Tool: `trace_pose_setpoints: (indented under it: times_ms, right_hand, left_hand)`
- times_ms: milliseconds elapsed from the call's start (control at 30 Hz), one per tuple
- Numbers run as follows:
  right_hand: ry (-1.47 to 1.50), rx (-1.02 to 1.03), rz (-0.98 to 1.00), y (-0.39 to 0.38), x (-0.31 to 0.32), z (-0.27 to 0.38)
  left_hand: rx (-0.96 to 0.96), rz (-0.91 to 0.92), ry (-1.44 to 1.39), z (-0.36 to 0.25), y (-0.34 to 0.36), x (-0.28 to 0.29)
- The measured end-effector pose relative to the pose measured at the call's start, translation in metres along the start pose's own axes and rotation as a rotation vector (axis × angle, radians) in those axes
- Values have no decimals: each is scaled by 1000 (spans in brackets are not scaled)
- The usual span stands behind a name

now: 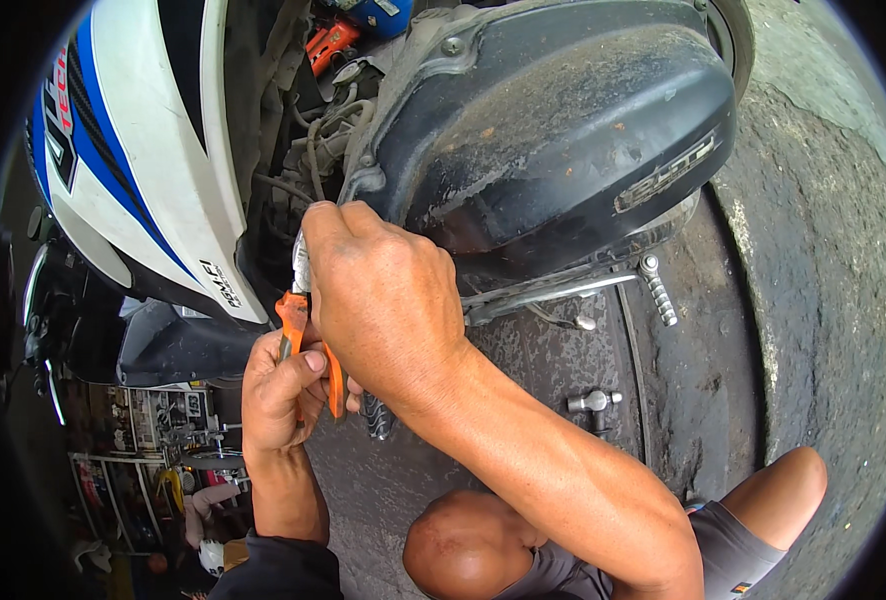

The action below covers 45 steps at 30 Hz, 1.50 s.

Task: The person uses pliers to pull a metal pin from a motorcycle, taps a metal rod into a housing with a hammer, and then uses a screwdriver to guide a rod into place.

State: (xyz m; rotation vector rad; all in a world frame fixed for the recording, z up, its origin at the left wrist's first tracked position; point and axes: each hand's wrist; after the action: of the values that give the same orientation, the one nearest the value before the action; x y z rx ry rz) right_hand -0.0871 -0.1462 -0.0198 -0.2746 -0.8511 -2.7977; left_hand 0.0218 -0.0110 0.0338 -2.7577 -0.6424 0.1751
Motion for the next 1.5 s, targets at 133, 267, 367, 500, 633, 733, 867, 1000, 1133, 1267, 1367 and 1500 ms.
trace_pose_setpoints:
  times_ms: [133, 267, 367, 500, 633, 733, 867, 1000, 1133, 1267, 1367, 1500]
  right_hand:
    - [-8, 6, -16, 1, -1, 0]
    - [-25, 5, 1, 2, 1, 0]
    - [-64, 11, -1, 2, 1, -1]
    - [-100, 20, 4, -1, 1, -4]
    - [-112, 43, -40, -5, -3, -7]
    - [-99, 48, -44, -6, -5, -8]
    - [-110, 54, -40, -7, -4, -8]
    - [-82, 54, -50, -8, -5, -9]
    - [-85, 51, -42, -7, -4, -9]
    - [-83, 54, -37, -7, -5, -9]
    - [-85, 52, -35, -7, -5, -9]
    - [-82, 51, -35, -7, -4, -9]
  left_hand:
    - [-15, -2, -22, 3, 1, -3]
    - [-61, -26, -77, 12, 4, -11]
    - [-95, -33, -95, 22, 5, -14]
    - [-98, -35, -83, 30, 7, -16]
    - [-115, -36, -94, 33, 6, -17]
    - [-110, -31, -49, 33, 6, -14]
    - [-116, -28, -17, 33, 5, -15]
    - [-125, -23, -21, 32, 5, -18]
    - [-117, -18, -24, 33, 6, -17]
    - [-109, -11, -15, 31, 5, -16]
    - [-132, -27, -25, 34, 5, -17]
    - [-135, -41, -36, 34, 6, -18]
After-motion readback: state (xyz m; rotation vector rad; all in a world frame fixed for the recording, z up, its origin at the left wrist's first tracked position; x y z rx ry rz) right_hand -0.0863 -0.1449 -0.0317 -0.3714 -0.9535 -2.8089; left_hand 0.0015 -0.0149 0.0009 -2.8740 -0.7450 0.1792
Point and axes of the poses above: each hand's wrist, its own y-axis towards the middle knuckle, its own x-axis out of the back of the hand, z = x × y, and after that the axes turned 14 degrees about -y, right-handed
